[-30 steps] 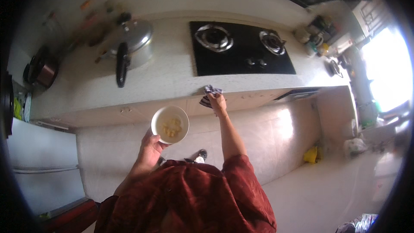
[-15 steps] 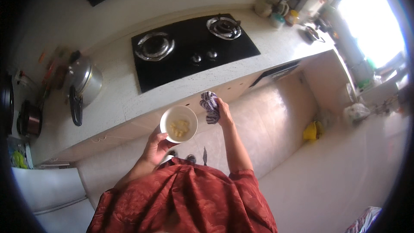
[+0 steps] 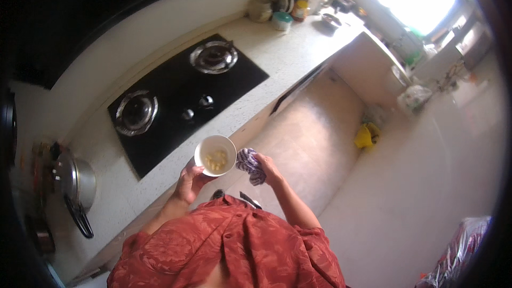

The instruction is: The person carries a bowl of garlic into a kitchen, wipes their hands with a cloth, and then tidies shoes by placing them into a cabinet and on the floor nearby.

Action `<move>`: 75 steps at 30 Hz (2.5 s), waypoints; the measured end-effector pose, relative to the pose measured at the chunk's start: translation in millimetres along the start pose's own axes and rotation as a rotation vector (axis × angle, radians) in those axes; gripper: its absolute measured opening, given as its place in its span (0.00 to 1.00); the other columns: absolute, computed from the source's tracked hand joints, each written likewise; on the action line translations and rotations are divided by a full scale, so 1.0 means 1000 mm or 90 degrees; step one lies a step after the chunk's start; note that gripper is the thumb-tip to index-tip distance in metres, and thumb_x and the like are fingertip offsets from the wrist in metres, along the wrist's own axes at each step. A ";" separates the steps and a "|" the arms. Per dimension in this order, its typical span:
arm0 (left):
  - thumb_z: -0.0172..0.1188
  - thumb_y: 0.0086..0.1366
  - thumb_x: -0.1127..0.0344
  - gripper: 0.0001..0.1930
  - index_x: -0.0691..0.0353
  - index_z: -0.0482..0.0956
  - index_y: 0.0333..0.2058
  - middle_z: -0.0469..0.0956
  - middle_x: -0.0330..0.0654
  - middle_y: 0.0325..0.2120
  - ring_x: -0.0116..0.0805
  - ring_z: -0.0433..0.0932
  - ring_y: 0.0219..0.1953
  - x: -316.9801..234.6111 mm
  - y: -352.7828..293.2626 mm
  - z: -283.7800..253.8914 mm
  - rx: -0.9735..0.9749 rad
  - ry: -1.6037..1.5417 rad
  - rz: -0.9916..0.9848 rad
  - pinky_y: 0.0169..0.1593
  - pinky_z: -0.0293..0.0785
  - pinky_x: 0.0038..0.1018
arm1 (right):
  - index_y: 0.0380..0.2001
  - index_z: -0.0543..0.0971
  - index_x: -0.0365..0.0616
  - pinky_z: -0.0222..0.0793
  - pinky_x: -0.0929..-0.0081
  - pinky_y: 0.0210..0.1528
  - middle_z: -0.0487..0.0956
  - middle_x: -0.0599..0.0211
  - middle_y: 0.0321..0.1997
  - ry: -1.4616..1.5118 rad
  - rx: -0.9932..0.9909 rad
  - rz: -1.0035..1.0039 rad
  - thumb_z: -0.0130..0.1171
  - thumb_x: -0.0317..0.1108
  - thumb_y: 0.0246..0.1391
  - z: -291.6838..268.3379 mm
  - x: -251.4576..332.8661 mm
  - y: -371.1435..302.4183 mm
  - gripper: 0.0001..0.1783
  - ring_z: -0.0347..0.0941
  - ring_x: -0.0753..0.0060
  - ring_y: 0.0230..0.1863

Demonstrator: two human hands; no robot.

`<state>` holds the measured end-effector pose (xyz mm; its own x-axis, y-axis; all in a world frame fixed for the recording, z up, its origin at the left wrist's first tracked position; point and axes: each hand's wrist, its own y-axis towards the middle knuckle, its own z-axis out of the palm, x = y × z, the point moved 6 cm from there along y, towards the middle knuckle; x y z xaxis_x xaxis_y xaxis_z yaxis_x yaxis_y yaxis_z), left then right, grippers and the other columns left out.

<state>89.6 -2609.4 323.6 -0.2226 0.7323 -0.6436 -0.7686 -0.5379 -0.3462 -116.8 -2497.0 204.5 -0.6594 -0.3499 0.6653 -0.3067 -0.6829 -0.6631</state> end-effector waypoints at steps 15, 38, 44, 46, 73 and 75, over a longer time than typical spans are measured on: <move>0.57 0.53 0.67 0.31 0.61 0.59 0.57 0.68 0.44 0.48 0.37 0.70 0.49 0.071 0.261 0.151 0.097 0.006 -0.076 0.52 0.70 0.38 | 0.35 0.74 0.37 0.68 0.79 0.14 0.75 0.66 0.23 0.044 -0.031 0.014 0.50 0.41 0.54 -0.175 0.162 0.034 0.16 0.70 0.77 0.17; 0.56 0.51 0.69 0.24 0.59 0.66 0.50 0.72 0.42 0.40 0.39 0.73 0.43 0.146 0.710 0.330 -0.005 -0.005 0.038 0.42 0.78 0.36 | 0.38 0.72 0.36 0.72 0.68 0.23 0.77 0.58 0.27 0.232 -0.096 -0.103 0.49 0.41 0.54 -0.441 0.436 0.190 0.18 0.74 0.66 0.22; 0.51 0.54 0.71 0.24 0.60 0.63 0.52 0.70 0.45 0.46 0.40 0.72 0.46 0.148 0.848 0.364 -0.061 0.002 0.055 0.44 0.78 0.38 | 0.37 0.72 0.36 0.70 0.74 0.19 0.76 0.61 0.25 0.206 -0.091 -0.129 0.49 0.40 0.53 -0.485 0.534 0.215 0.17 0.72 0.70 0.20; 0.51 0.54 0.72 0.25 0.61 0.62 0.53 0.69 0.47 0.46 0.42 0.73 0.46 0.147 0.877 0.377 -0.052 0.005 0.071 0.43 0.78 0.38 | 0.37 0.73 0.36 0.69 0.74 0.18 0.75 0.61 0.25 0.214 -0.046 -0.133 0.48 0.39 0.54 -0.490 0.560 0.228 0.16 0.72 0.71 0.20; 0.62 0.53 0.73 0.42 0.70 0.40 0.58 0.67 0.58 0.46 0.49 0.74 0.42 0.154 1.063 0.428 -0.367 -0.074 0.268 0.47 0.76 0.39 | 0.31 0.70 0.39 0.66 0.77 0.15 0.71 0.68 0.21 -0.048 0.275 0.166 0.50 0.41 0.55 -0.556 0.729 0.428 0.14 0.66 0.77 0.14; 0.62 0.56 0.67 0.48 0.63 0.31 0.62 0.62 0.55 0.50 0.44 0.72 0.45 0.151 1.062 0.432 -0.404 0.000 0.234 0.47 0.74 0.38 | 0.31 0.70 0.39 0.67 0.76 0.15 0.71 0.68 0.21 -0.050 0.278 0.170 0.50 0.42 0.55 -0.556 0.729 0.437 0.14 0.66 0.77 0.15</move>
<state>-1019.3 -2889.6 154.3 -0.3990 0.4585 -0.7940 -0.1490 -0.8869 -0.4373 -1112.8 -2693.6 208.9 -0.6171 -0.5844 0.5270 0.1920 -0.7613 -0.6194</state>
